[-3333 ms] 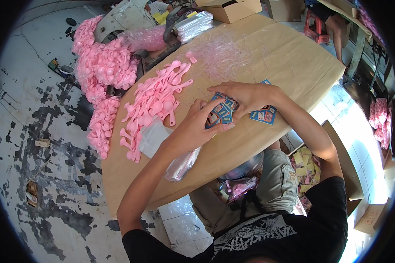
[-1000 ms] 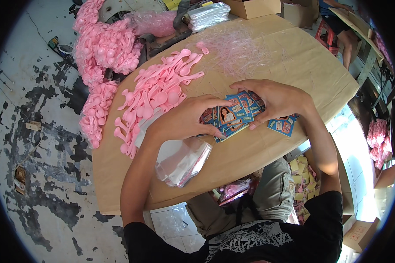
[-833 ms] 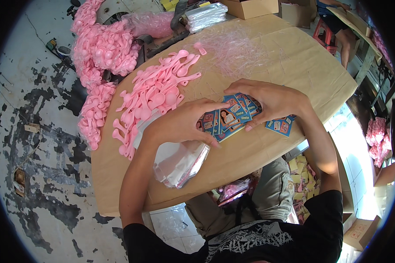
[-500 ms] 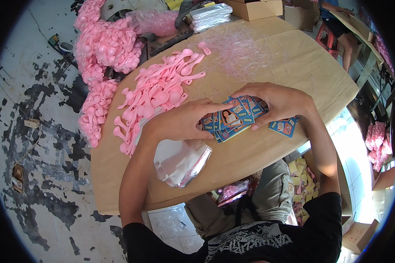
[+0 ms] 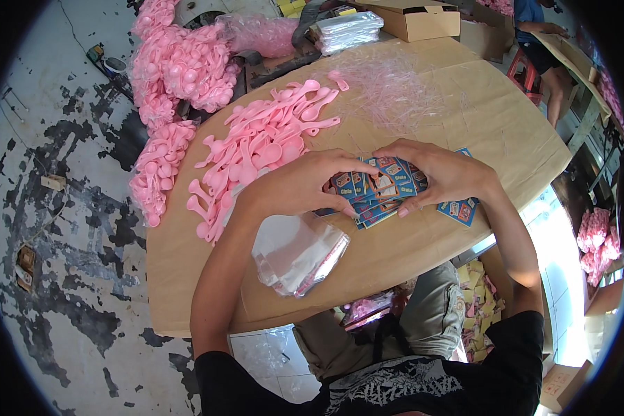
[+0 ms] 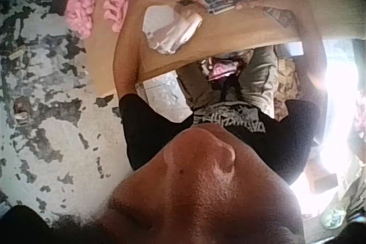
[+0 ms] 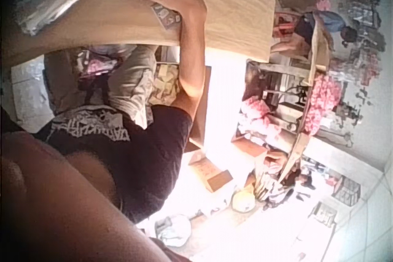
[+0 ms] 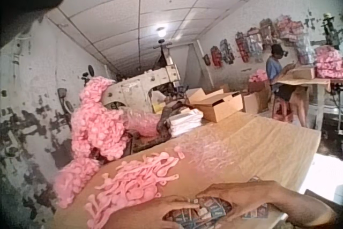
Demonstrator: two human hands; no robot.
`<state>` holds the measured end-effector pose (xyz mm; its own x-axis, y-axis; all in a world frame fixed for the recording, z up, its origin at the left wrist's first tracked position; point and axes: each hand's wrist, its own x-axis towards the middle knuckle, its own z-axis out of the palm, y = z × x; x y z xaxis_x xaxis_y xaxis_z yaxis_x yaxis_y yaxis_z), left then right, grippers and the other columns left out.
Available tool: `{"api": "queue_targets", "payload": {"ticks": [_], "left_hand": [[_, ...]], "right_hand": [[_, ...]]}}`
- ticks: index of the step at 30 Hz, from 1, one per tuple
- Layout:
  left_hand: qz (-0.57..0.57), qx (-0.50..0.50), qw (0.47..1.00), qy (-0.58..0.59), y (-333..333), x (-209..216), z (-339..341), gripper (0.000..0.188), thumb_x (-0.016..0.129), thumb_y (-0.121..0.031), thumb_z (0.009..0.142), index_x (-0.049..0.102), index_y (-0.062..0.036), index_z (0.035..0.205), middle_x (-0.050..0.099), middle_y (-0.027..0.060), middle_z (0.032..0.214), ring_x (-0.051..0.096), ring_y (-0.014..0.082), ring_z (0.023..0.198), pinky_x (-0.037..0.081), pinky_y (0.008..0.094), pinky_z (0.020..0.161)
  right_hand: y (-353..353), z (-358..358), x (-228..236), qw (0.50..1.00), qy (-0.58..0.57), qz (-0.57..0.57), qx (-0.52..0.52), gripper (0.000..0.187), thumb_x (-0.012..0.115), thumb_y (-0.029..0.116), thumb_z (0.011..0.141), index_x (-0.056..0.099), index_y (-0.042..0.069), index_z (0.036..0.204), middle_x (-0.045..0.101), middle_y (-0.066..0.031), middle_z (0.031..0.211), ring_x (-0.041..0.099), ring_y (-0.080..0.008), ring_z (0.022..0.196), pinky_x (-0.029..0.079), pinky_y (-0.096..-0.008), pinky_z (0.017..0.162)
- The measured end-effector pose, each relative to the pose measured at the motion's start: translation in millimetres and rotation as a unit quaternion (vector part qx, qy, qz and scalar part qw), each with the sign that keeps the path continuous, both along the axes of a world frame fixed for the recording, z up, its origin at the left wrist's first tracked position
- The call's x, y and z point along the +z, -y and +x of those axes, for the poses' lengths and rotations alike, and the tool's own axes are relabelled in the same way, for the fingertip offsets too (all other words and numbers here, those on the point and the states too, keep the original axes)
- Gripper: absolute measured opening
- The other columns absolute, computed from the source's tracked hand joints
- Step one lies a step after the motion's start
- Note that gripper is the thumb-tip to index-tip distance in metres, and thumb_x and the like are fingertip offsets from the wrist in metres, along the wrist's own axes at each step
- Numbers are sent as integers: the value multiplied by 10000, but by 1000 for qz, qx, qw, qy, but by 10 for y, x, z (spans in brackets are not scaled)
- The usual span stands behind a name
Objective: The person repeatedly picks up a pink plastic spoon and a small printed card, places them into a clear plastic bag, and seals the bag. The person then places the sealed bag on the table and repeats the process with new items.
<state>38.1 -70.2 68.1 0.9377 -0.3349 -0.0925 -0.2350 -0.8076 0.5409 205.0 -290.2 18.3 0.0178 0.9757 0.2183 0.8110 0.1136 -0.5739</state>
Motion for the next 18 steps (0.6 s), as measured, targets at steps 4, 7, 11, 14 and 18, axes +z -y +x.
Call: {"api": "queue_targets", "payload": {"ticks": [4,7,11,14,18], "left_hand": [[-18,11,1000,-3,73,-11,-1,687,835,-170,744,566,-121,1374,580,125,1274,608,239,1041,494,337,910],[-43,6,999,18,51,-89,16,712,832,-158,743,545,-135,1395,573,127,1283,599,248,1071,485,349,938],[-6,-10,1000,17,19,-119,-15,754,830,-151,743,512,-158,1426,561,134,1305,584,260,1111,472,360,969],[-12,41,996,-79,10,-91,-22,774,825,-153,753,487,-178,1448,554,141,1307,570,269,1134,462,364,982],[15,14,999,-37,-22,-52,-31,746,804,-129,765,498,-188,1443,585,139,1237,587,272,1102,473,360,961]], "right_hand": [[-27,26,0,1000,9,-6,26,923,882,371,679,436,4,1398,466,-182,1394,464,-344,1306,383,-409,1100],[-19,30,-22,998,32,34,34,842,844,393,719,472,-29,1346,495,-184,1318,479,-354,1252,388,-395,1084],[-10,26,-1,999,31,24,35,856,842,395,720,464,-30,1359,484,-185,1334,473,-351,1263,386,-396,1086],[-1,39,4,1000,8,-10,28,963,889,366,669,412,-6,1418,436,-192,1417,424,-357,1341,347,-415,1131],[19,18,68,999,-20,-4,42,871,897,291,662,486,28,1384,460,-176,1395,473,-339,1292,391,-398,1090]]}}
